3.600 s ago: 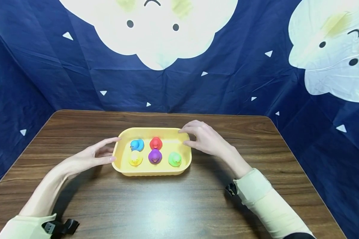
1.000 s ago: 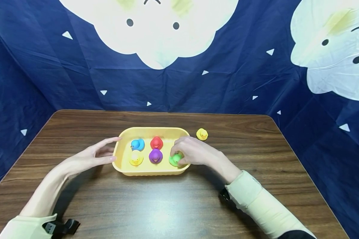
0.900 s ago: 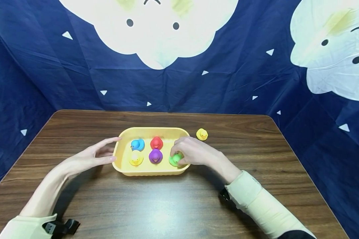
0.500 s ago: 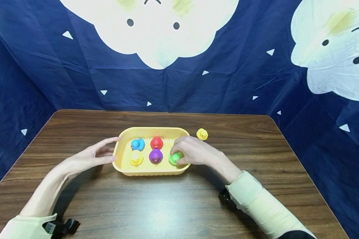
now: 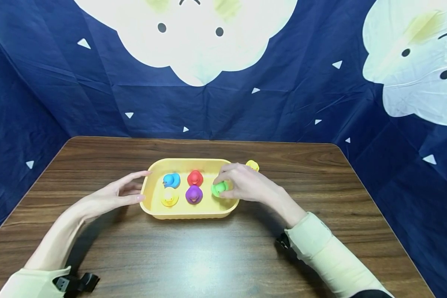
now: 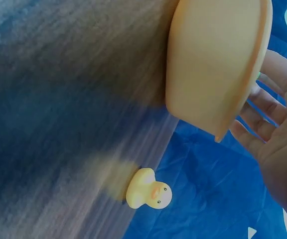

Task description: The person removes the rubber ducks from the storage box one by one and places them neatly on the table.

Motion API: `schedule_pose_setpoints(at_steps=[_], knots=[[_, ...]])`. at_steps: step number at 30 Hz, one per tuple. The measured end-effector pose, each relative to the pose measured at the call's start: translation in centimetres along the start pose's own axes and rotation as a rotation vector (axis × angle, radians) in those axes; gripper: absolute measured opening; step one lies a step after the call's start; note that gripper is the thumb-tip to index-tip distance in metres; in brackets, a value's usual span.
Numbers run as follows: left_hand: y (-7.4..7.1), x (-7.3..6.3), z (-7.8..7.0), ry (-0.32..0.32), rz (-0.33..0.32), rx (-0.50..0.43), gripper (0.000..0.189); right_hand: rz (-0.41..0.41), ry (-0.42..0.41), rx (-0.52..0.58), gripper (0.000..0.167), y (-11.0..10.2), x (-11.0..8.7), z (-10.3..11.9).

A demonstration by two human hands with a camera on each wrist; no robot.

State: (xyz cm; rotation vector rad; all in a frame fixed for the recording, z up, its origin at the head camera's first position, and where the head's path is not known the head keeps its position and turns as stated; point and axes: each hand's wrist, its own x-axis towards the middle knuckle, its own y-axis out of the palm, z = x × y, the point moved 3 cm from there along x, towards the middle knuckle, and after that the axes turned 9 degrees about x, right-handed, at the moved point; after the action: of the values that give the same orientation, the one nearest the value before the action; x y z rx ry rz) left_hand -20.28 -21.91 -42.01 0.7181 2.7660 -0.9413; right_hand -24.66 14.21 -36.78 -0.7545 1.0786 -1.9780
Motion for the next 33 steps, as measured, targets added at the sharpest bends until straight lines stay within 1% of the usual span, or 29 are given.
schedule_pose_setpoints(at_steps=[5,11,19,29,33], knots=[[0.0,0.0,-0.1,-0.006,-0.001,0.003,0.073,-0.041,0.02,0.037,0.016,-0.8,-0.2,0.0],[0.0,0.0,-0.1,-0.007,-0.002,0.001,0.073,-0.09,0.042,0.049,0.021,-1.7,-0.7,-0.1],[0.0,-0.1,-0.1,-0.01,0.001,0.002,0.074,-0.156,0.007,0.047,0.022,-2.7,-1.1,-0.6],[0.0,-0.1,-0.1,-0.002,-0.001,0.0,0.074,-0.195,0.051,0.04,0.025,-3.6,-2.0,-1.5],[0.0,0.0,-0.1,0.004,-0.004,-0.002,0.073,-0.198,0.075,0.048,0.026,-3.7,-2.3,-1.9]])
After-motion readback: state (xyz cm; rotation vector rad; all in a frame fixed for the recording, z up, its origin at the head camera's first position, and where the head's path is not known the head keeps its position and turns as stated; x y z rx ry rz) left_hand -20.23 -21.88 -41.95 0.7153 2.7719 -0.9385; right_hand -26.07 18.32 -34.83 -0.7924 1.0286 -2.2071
